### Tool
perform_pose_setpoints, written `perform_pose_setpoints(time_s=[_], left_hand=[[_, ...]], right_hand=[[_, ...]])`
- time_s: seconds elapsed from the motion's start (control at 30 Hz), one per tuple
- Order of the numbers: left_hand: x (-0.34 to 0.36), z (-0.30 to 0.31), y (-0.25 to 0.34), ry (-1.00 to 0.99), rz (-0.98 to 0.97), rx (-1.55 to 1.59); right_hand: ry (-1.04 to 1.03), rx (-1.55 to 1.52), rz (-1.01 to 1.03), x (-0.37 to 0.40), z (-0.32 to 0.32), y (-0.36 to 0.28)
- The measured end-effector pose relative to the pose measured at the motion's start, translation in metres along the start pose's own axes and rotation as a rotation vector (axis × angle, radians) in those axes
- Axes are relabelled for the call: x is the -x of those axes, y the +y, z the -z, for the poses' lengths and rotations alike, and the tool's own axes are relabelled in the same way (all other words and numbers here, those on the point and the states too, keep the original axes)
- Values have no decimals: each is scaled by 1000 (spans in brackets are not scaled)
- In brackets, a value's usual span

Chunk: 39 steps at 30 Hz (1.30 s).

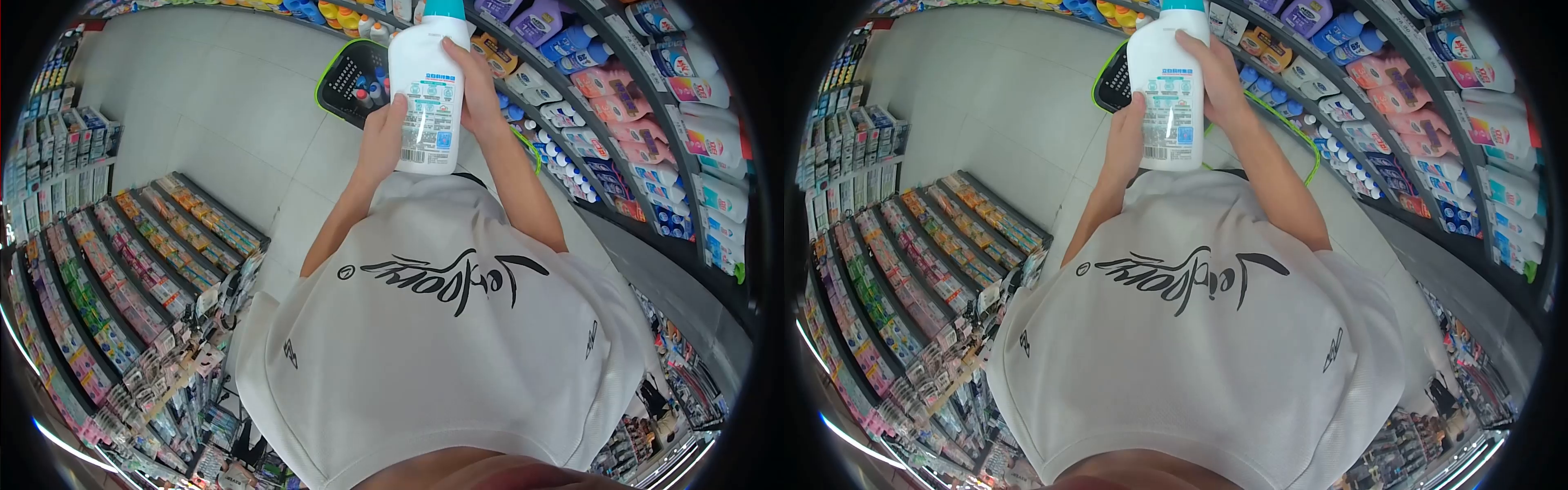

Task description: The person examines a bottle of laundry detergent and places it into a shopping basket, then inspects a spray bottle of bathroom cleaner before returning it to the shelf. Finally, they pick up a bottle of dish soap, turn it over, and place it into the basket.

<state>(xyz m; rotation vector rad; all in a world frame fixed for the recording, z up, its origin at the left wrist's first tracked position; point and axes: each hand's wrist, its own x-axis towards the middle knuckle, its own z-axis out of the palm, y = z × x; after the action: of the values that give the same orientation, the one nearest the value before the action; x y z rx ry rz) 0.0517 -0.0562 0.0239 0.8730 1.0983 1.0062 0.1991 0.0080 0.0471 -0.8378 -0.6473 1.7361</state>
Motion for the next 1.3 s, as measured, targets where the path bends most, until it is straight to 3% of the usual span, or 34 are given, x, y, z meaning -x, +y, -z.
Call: perform_pose_setpoints(time_s=[0.6, 0.8, 0.87, 0.9, 0.93, 1.0, 1.07, 1.13, 1.17, 1.2, 1.27, 1.3], left_hand=[[32, -62, -45, 59, 7, 23], [32, -56, -62, -179, 14, 94], [34, -68, -61, -279, 222, 528], [25, -64, -84, -440, 185, 609], [24, -68, -85, -425, 172, 612], [22, -73, -86, -655, 226, 806], [19, -67, -99, -639, 244, 822], [23, -66, -92, -492, 306, 558], [29, -74, -87, -259, 237, 403], [24, -68, -93, -248, 233, 413], [9, -50, -111, -304, 137, -67], [8, -48, -105, -283, 154, -80]], right_hand=[[-16, -57, 5, 53, 56, -14], [-49, -61, 44, 60, 75, -11], [-74, -122, 76, 64, 79, -8], [-74, -129, 87, 65, 83, -5], [-90, -128, 76, 65, 90, -1], [-42, -99, 66, 62, 102, 7], [-14, -91, 28, 63, 104, 7], [11, -53, 83, 63, 98, 0], [-172, -90, 60, 63, 94, -9], [-179, -84, 47, 62, 92, -16], [38, 8, 66, 59, 89, -24], [91, -19, 67, 57, 85, -23]])
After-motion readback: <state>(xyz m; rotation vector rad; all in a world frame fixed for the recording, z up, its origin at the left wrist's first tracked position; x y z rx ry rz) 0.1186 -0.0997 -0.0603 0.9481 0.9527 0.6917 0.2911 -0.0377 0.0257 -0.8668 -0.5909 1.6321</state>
